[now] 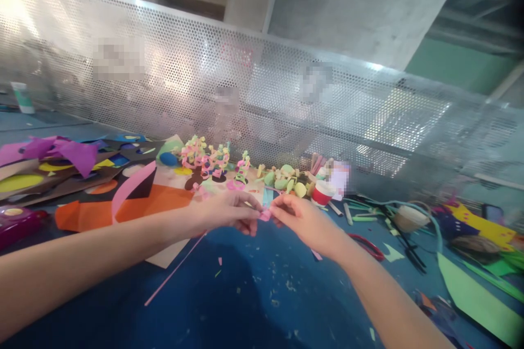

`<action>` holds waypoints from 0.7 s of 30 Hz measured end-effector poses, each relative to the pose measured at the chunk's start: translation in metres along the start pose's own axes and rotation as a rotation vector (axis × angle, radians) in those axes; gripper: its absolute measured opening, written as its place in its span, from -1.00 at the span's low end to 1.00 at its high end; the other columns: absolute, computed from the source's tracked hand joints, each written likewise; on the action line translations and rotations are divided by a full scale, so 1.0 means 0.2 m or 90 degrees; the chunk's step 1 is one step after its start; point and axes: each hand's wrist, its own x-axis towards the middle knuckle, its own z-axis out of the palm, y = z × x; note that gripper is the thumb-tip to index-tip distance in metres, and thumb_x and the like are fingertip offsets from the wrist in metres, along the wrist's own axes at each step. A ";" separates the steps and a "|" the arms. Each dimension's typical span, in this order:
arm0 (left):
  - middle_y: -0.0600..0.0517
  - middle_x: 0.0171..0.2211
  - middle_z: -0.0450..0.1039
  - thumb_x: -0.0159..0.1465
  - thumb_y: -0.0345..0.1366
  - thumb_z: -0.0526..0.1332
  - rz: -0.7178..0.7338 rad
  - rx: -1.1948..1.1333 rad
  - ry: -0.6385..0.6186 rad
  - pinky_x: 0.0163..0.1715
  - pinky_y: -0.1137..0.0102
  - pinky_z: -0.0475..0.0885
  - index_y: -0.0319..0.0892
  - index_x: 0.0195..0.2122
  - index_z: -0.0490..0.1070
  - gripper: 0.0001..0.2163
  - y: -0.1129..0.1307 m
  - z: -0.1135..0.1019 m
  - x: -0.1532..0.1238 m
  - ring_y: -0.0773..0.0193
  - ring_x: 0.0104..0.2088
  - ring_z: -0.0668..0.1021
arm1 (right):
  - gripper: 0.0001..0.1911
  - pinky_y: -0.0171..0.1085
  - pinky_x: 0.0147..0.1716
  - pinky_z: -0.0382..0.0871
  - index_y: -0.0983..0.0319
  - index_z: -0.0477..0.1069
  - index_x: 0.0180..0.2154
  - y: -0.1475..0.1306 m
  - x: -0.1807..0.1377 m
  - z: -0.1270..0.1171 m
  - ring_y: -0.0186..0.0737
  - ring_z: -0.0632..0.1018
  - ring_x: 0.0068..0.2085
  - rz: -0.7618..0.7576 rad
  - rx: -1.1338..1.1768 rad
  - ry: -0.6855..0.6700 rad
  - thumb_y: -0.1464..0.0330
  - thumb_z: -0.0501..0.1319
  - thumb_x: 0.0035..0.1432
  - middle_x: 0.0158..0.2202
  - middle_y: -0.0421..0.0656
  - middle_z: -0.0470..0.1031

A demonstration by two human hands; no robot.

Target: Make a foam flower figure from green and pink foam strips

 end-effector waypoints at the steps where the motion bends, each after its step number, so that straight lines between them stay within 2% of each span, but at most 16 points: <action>1: 0.04 -0.49 0.48 0.07 -0.19 0.25 -0.003 0.020 0.002 -0.33 0.41 0.37 -0.21 -0.32 0.41 -0.78 -0.01 0.00 0.00 0.34 -0.42 0.51 | -0.85 -0.35 -0.40 0.26 0.25 0.35 -0.36 0.01 0.01 0.01 -0.34 0.44 -0.41 0.004 0.001 -0.003 0.34 0.07 0.16 -0.47 -0.21 0.42; 5: 0.06 -0.48 0.46 0.05 -0.15 0.25 -0.021 0.042 -0.004 -0.30 0.42 0.37 -0.22 -0.38 0.43 -0.77 -0.05 0.01 0.00 0.37 -0.43 0.49 | -0.87 -0.29 -0.37 0.28 0.25 0.34 -0.39 0.07 0.03 0.06 -0.31 0.43 -0.43 -0.004 0.042 -0.026 0.36 0.07 0.14 -0.47 -0.20 0.41; 8: 0.07 -0.48 0.44 0.06 -0.20 0.23 -0.038 0.018 -0.014 -0.35 0.45 0.36 -0.22 -0.38 0.43 -0.81 -0.08 0.04 -0.01 0.36 -0.43 0.48 | -0.86 -0.27 -0.34 0.31 0.23 0.30 -0.41 0.15 0.02 0.14 -0.30 0.44 -0.42 -0.001 0.148 -0.042 0.32 0.06 0.15 -0.47 -0.21 0.38; 10: 0.06 -0.50 0.42 0.07 -0.20 0.20 -0.054 0.042 -0.014 -0.45 0.50 0.32 -0.23 -0.41 0.43 -0.81 -0.11 0.07 -0.01 0.37 -0.48 0.46 | -0.83 -0.27 -0.32 0.32 0.21 0.28 -0.40 0.20 0.00 0.20 -0.30 0.44 -0.40 0.014 0.226 -0.029 0.26 0.06 0.16 -0.46 -0.22 0.37; 14: 0.08 -0.60 0.32 0.07 -0.11 0.16 -0.071 0.099 0.032 -0.69 0.53 0.07 -0.25 -0.50 0.40 -0.73 -0.14 0.09 -0.01 0.45 -0.66 0.30 | -0.77 -0.28 -0.32 0.32 0.20 0.28 -0.38 0.29 -0.05 0.30 -0.30 0.43 -0.39 0.013 0.300 0.025 0.17 0.05 0.15 -0.44 -0.23 0.36; 17: 0.11 -0.65 0.24 0.09 -0.07 0.13 -0.061 0.110 0.053 -0.70 0.51 0.03 -0.25 -0.55 0.36 -0.69 -0.17 0.10 -0.02 0.46 -0.68 0.25 | -0.76 -0.30 -0.33 0.32 0.20 0.28 -0.35 0.31 -0.06 0.33 -0.31 0.42 -0.40 0.002 0.306 0.041 0.16 0.05 0.15 -0.44 -0.23 0.35; 21: 0.12 -0.62 0.23 0.08 -0.09 0.15 -0.033 0.135 0.056 -0.67 0.49 0.03 -0.25 -0.47 0.41 -0.72 -0.19 0.10 -0.02 0.46 -0.66 0.21 | -0.76 -0.32 -0.35 0.31 0.21 0.28 -0.36 0.31 -0.05 0.34 -0.33 0.40 -0.40 0.006 0.314 0.050 0.17 0.06 0.15 -0.45 -0.24 0.34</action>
